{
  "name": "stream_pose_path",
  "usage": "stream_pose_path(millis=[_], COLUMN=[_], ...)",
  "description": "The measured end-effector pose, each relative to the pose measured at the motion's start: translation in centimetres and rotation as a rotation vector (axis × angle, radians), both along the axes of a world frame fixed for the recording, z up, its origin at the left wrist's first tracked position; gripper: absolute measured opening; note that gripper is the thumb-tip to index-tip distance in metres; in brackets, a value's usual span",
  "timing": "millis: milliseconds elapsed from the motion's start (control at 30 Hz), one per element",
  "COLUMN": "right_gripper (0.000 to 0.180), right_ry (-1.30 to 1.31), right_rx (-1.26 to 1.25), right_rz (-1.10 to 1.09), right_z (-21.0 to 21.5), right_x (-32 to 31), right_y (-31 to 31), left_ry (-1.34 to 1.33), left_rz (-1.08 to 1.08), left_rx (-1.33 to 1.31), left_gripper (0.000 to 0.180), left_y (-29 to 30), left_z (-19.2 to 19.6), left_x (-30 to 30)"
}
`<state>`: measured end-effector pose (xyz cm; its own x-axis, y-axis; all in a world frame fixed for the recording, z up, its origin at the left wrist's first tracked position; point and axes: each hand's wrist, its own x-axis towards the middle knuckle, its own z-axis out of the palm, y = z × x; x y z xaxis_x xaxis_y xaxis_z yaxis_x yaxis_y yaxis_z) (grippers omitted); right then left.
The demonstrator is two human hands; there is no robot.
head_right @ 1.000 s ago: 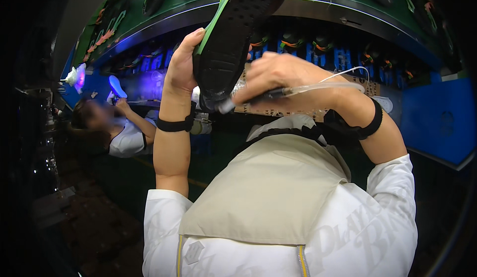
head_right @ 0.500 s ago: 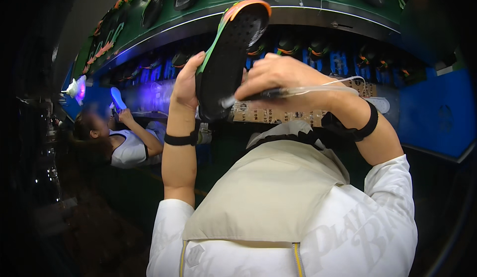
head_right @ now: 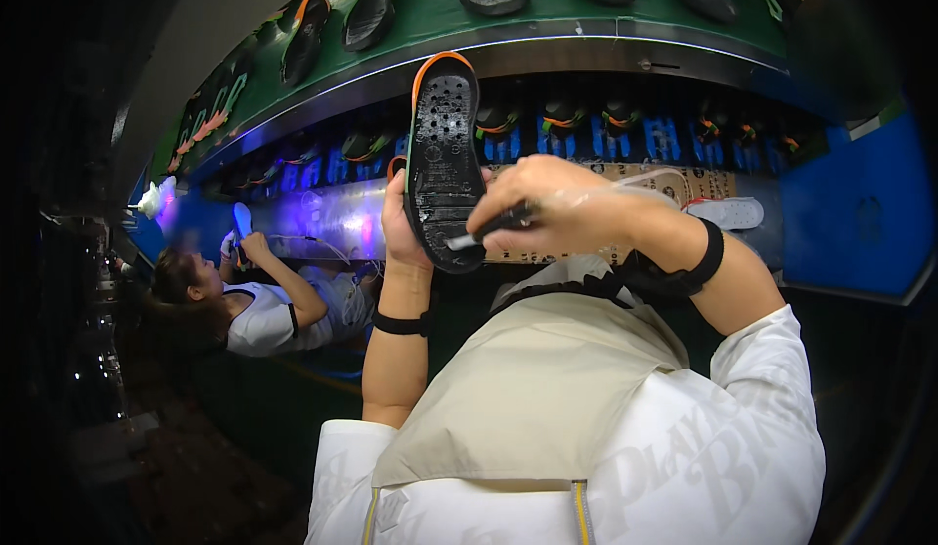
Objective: Applying white adhesive to the edges and surfaces of black shoe soles using a handheld applicator tool.
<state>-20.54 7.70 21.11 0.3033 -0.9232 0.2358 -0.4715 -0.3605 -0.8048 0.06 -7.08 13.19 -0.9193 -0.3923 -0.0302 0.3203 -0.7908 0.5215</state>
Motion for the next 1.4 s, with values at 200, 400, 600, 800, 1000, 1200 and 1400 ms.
stream_pose_path(millis=[200, 400, 600, 800, 1000, 1200, 1400], right_gripper=[0.033, 0.032, 0.029, 0.028, 0.025, 0.025, 0.023], right_ry=[0.249, 0.284, 0.186, -0.112, -0.472, -0.261, -0.153], right_rx=[-0.493, -0.291, -0.177, 0.048, 0.114, 0.016, 0.139], right_rz=[-0.551, 0.083, -0.164, 0.054, -0.504, -0.648, -0.620], right_z=[-0.3, -0.2, 0.6, -0.6, -3.0, -4.7, -4.3], right_x=[-0.3, 0.5, 0.0, -0.5, -1.6, -1.1, -0.4], right_y=[-3.6, -2.2, -2.5, -1.0, -2.8, -2.5, -1.8], left_ry=[-0.025, 0.068, 0.048, 0.059, -0.053, -0.118, -0.135], left_rz=[-0.004, 0.137, 0.172, 0.161, 0.362, 0.404, 0.445], left_rx=[0.061, 0.076, 0.125, -0.084, -0.110, -0.212, -0.276], left_gripper=[0.074, 0.056, 0.058, 0.064, 0.067, 0.069, 0.073], left_y=[1.9, 0.8, 0.5, 1.1, 2.6, 3.8, 3.4], left_z=[0.5, -0.3, -1.7, -1.7, -2.2, -2.5, -2.8], left_x=[0.0, 0.2, 0.6, 0.4, 0.6, 0.6, 1.1])
